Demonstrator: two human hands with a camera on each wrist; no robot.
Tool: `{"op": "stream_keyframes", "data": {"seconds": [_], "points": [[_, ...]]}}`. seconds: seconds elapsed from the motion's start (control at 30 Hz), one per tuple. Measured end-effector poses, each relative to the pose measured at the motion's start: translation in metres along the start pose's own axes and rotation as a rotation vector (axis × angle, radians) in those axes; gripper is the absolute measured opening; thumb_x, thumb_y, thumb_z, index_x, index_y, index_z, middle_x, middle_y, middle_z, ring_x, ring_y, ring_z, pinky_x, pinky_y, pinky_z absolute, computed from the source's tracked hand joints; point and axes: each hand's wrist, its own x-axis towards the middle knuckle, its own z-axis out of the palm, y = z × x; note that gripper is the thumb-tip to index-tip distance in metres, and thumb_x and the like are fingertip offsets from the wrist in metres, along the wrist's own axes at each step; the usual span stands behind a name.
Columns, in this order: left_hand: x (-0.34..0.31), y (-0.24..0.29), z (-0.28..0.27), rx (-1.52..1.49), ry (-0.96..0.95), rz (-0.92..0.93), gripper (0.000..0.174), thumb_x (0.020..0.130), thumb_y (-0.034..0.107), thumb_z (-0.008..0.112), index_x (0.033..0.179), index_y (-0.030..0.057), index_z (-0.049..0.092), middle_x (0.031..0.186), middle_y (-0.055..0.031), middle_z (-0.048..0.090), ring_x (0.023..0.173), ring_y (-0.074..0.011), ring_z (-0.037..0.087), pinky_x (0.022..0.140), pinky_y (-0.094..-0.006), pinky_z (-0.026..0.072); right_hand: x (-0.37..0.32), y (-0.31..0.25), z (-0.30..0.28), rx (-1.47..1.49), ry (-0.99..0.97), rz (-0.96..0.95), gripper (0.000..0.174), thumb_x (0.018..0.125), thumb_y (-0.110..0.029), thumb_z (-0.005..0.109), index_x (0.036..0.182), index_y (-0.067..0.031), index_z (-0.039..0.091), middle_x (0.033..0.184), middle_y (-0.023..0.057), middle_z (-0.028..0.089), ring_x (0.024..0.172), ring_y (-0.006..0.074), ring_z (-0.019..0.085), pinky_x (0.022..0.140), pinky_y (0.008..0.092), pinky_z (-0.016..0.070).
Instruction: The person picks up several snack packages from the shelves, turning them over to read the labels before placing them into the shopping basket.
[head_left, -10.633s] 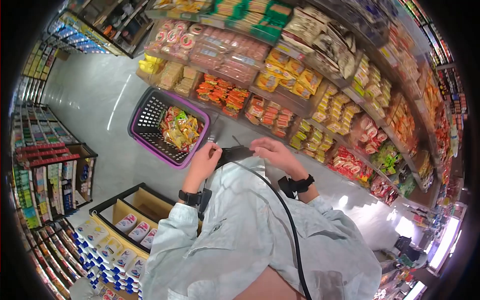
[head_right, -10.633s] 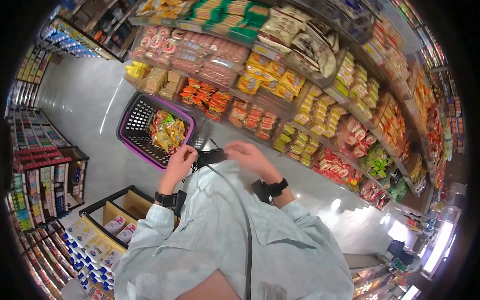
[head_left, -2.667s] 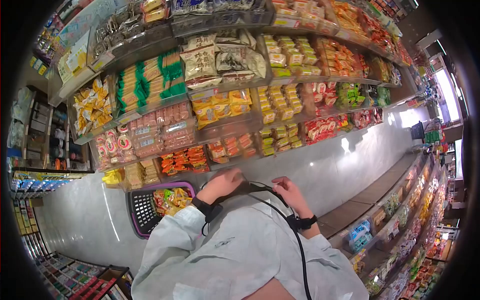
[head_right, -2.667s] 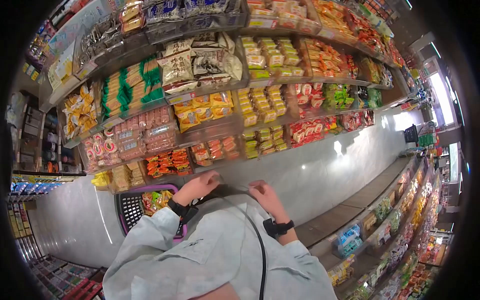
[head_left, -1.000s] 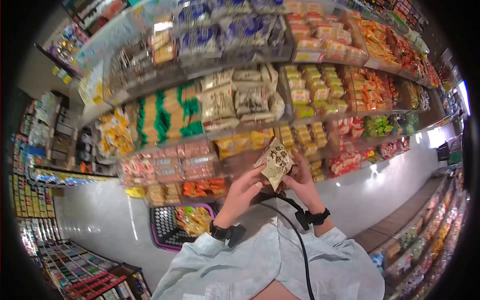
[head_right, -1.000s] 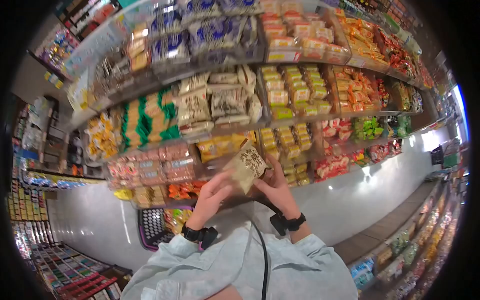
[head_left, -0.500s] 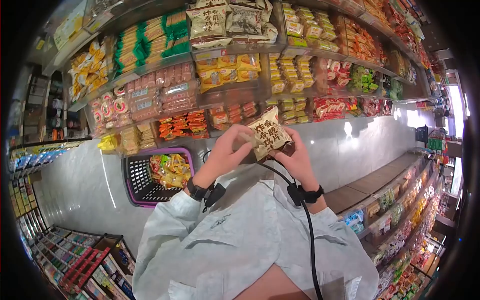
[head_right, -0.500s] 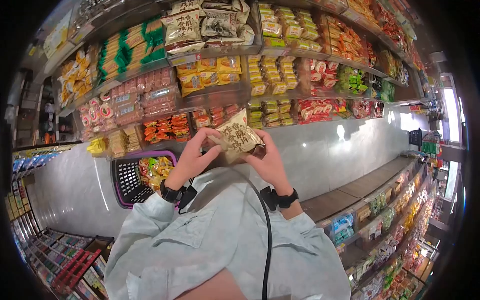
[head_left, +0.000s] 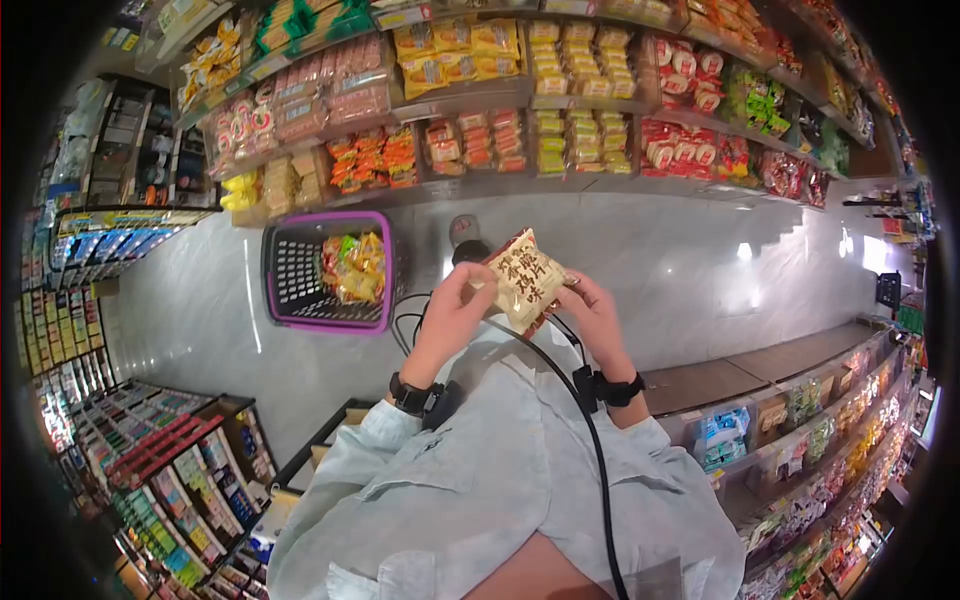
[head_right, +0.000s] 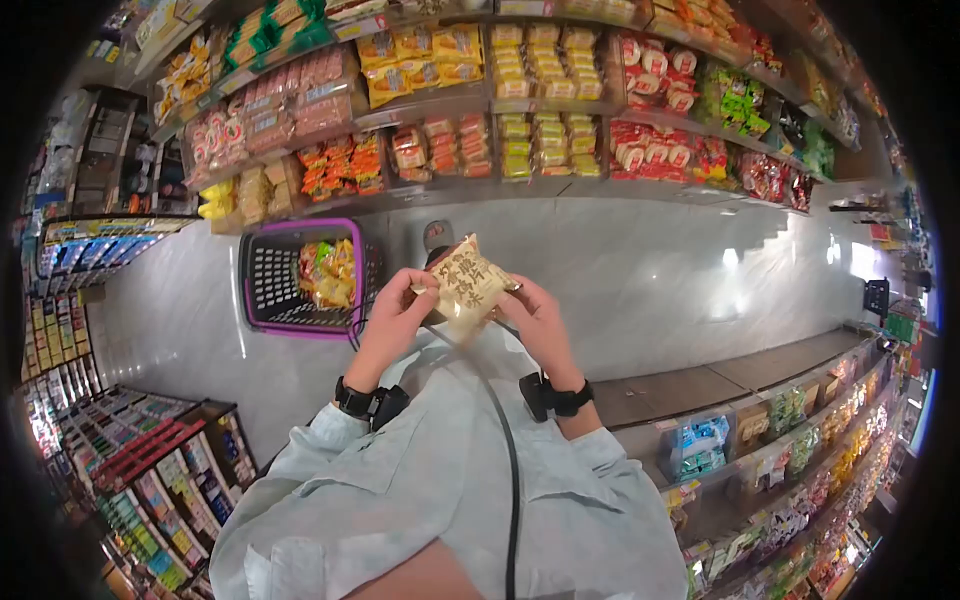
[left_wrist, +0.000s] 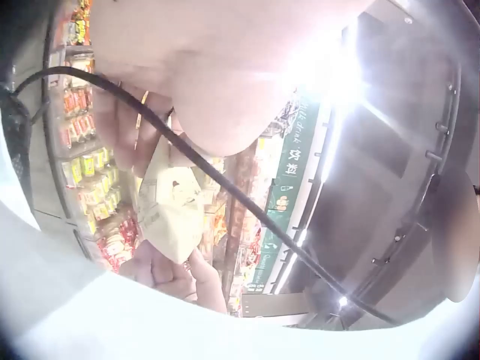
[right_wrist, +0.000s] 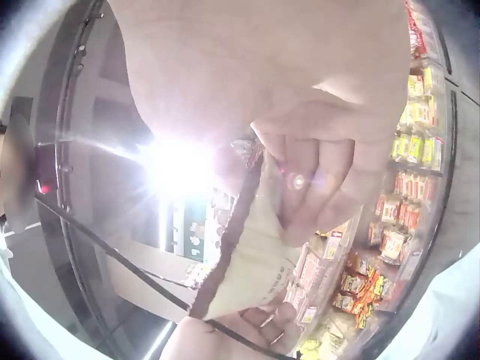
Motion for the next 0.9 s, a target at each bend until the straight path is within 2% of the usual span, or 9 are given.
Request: {"op": "stream_keyframes", "data": {"seconds": [0.1,0.2,0.3,0.4,0.5,0.63,0.73,0.83,0.9], "points": [[-0.037,-0.008,0.005,0.07,0.015,-0.015,0.012,0.102,0.01,0.066,0.112,0.0043,0.063,0.093,0.0049,0.06,0.08,-0.0035,0.053,0.071,-0.0213,0.045,-0.028,0.004,0.001,0.035,-0.077,0.019,0.037,0.101,-0.007,0.059,0.136,0.0057,0.062,0.116,0.0065,0.073,0.098,0.0116,0.069,0.089,0.0289,0.0564],[-0.062,-0.011,0.004,0.107,0.055,0.012,0.013,0.102,0.01,0.066,0.113,0.0045,0.063,0.092,0.0043,0.06,0.079,-0.0035,0.053,0.07,-0.0218,0.0444,-0.036,0.021,0.005,-0.027,-0.095,0.029,0.037,0.098,-0.002,0.057,0.132,0.0063,0.066,0.11,0.0059,0.074,0.097,0.0105,0.068,0.087,0.0272,0.0551],[-0.083,-0.018,0.0,0.133,0.096,0.006,0.012,0.102,0.01,0.065,0.111,0.0044,0.062,0.093,0.0035,0.061,0.078,-0.0039,0.053,0.07,-0.0223,0.0452,-0.037,0.021,0.011,-0.193,-0.139,0.007,0.034,0.095,0.0,0.056,0.126,0.0067,0.07,0.105,0.0051,0.076,0.096,0.0101,0.068,0.086,0.0263,0.0546],[-0.101,-0.029,-0.008,0.136,0.126,-0.027,0.01,0.102,0.01,0.064,0.11,0.004,0.06,0.094,0.0019,0.061,0.078,-0.0053,0.054,0.071,-0.0232,0.0461,-0.032,0.02,0.024,-0.219,-0.198,0.022,0.03,0.1,-0.002,0.057,0.125,0.0062,0.071,0.106,0.0047,0.076,0.097,0.0095,0.068,0.089,0.0268,0.0542],[-0.12,-0.054,-0.022,0.096,0.198,0.072,0.014,0.101,0.016,0.064,0.112,0.0066,0.059,0.076,-0.0024,0.057,0.066,-0.011,0.054,0.062,-0.0299,0.0441,-0.028,0.026,0.045,-0.238,-0.27,0.047,0.03,0.103,-0.003,0.056,0.128,0.0051,0.07,0.108,0.0044,0.076,0.097,0.0095,0.068,0.09,0.0272,0.0541],[-0.149,-0.069,-0.064,0.062,0.253,0.03,0.014,0.101,0.016,0.064,0.111,0.0062,0.06,0.08,-0.0037,0.061,0.07,-0.0108,0.058,0.066,-0.029,0.0469,-0.02,0.04,0.098,-0.276,-0.337,0.075,0.033,0.106,-0.006,0.056,0.136,0.0026,0.065,0.11,0.0055,0.075,0.099,0.0093,0.068,0.091,0.0278,0.0545],[-0.171,-0.094,-0.107,0.001,0.317,0.05,0.016,0.101,0.016,0.065,0.113,0.0059,0.061,0.085,-0.006,0.065,0.075,-0.0115,0.061,0.07,-0.0289,0.0491,-0.016,0.042,0.157,-0.341,-0.351,0.147,0.04,0.108,-0.012,0.058,0.146,0.0003,0.056,0.108,0.0081,0.076,0.1,0.0104,0.069,0.092,0.0284,0.0544],[-0.194,-0.124,-0.161,-0.042,0.376,0.093,0.018,0.101,0.016,0.066,0.116,0.0056,0.062,0.092,-0.0089,0.068,0.08,-0.0145,0.065,0.075,-0.0298,0.0517,-0.009,0.065,0.217,-0.387,-0.317,0.145,0.048,0.108,-0.017,0.061,0.152,-0.0019,0.048,0.116,0.0118,0.075,0.104,0.0122,0.07,0.093,0.029,0.0545],[-0.208,-0.139,-0.197,-0.051,0.436,0.137,0.021,0.101,0.016,0.066,0.118,0.0051,0.062,0.096,-0.0104,0.07,0.083,-0.017,0.066,0.077,-0.031,0.053,-0.013,0.075,0.265,-0.307,-0.317,0.1,0.049,0.108,-0.018,0.062,0.152,-0.0026,0.048,0.123,0.0128,0.073,0.107,0.0141,0.07,0.093,0.0294,0.054]]}}
